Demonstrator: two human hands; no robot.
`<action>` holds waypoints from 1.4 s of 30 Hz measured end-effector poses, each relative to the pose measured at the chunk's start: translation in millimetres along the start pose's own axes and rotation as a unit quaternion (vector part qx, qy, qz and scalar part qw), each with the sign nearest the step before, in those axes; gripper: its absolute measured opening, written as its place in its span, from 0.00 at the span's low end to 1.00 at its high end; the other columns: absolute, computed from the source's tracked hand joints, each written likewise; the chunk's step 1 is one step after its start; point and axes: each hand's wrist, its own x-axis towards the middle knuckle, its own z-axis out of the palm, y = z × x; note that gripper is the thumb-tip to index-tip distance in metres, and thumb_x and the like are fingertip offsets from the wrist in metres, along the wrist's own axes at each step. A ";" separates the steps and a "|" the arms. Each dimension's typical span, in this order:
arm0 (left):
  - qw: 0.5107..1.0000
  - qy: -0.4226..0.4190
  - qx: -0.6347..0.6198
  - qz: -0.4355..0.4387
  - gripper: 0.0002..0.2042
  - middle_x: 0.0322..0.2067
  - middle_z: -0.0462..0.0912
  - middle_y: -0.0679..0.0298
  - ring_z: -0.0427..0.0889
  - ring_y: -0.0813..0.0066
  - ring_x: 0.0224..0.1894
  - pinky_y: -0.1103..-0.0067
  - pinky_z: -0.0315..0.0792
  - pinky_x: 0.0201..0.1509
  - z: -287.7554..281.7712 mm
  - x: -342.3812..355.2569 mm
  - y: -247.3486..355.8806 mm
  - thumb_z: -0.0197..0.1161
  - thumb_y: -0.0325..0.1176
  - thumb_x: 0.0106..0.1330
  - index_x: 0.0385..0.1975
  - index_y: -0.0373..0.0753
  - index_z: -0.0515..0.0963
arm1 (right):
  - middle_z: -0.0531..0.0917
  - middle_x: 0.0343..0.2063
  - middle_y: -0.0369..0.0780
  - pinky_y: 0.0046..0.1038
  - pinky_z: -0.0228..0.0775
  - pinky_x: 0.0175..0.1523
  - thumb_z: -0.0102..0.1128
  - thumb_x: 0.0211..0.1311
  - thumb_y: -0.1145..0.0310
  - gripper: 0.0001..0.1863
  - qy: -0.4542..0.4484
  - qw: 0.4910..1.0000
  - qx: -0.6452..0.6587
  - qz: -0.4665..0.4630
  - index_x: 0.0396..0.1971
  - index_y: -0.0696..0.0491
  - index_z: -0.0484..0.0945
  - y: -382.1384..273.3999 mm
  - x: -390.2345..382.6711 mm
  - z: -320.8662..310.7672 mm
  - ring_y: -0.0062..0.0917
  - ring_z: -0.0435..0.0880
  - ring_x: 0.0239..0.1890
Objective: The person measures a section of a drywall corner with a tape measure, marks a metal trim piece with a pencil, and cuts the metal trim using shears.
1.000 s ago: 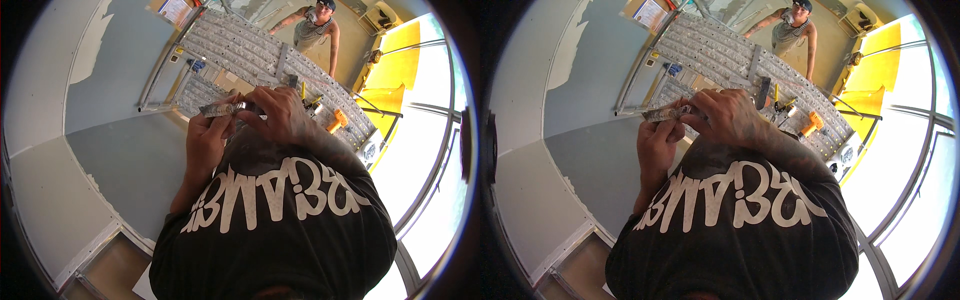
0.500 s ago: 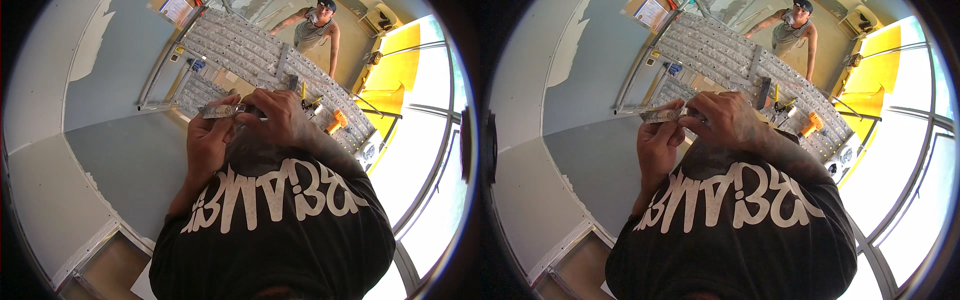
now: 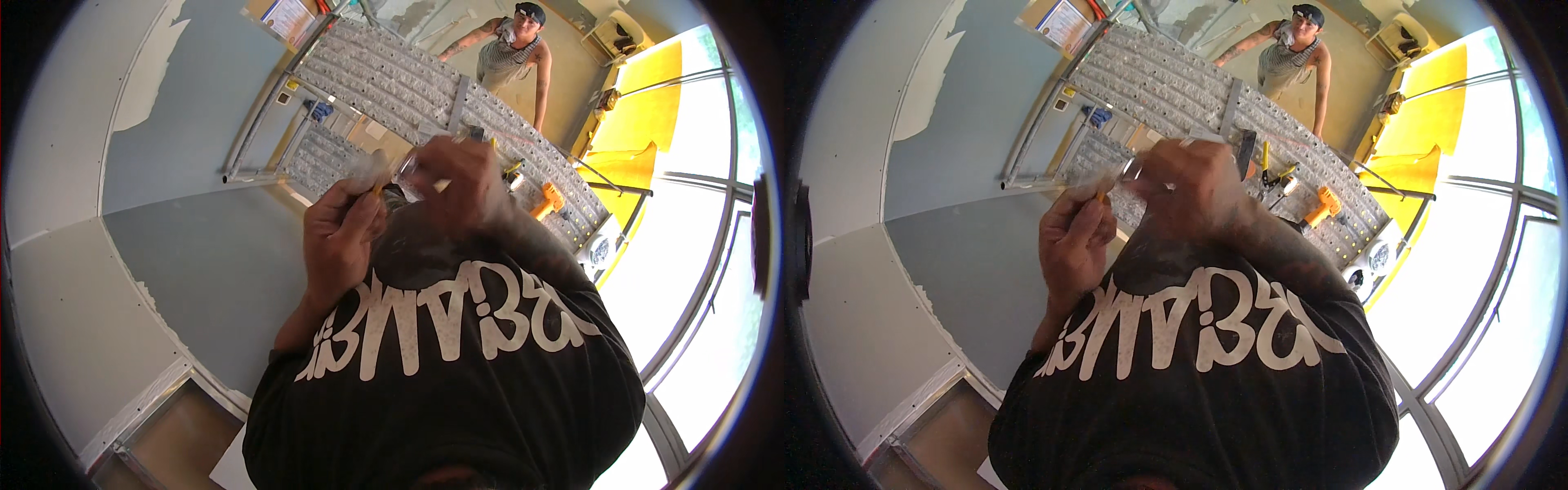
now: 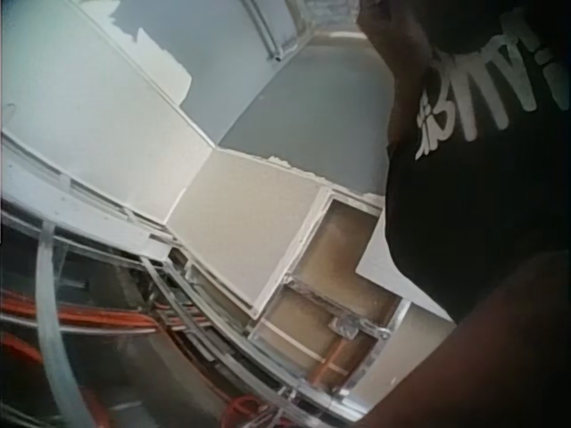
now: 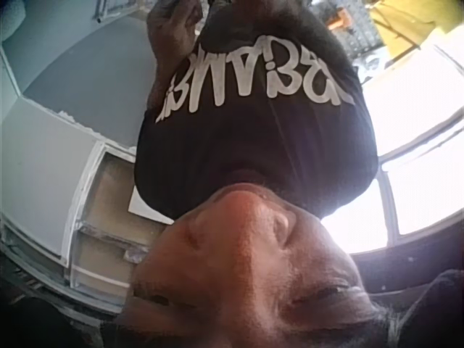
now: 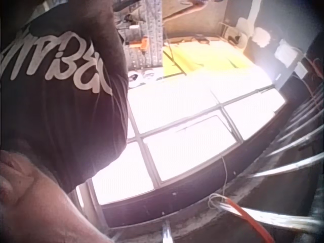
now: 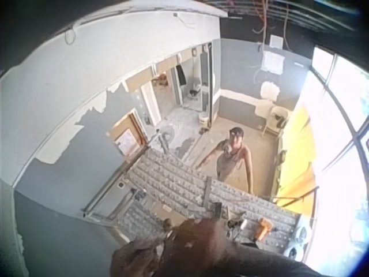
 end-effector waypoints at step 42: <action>0.996 0.042 0.006 0.081 0.13 0.44 0.85 0.54 0.80 0.79 0.36 0.80 0.71 0.39 2.4 17.1 -1.1 0.59 0.22 0.70 0.52 0.25 0.77 | 0.81 0.24 0.41 0.34 0.72 0.29 0.72 0.56 0.62 0.14 -0.055 0.996 0.063 0.011 0.36 0.57 0.82 -18.9 22.3 -3.1 0.34 0.83 0.24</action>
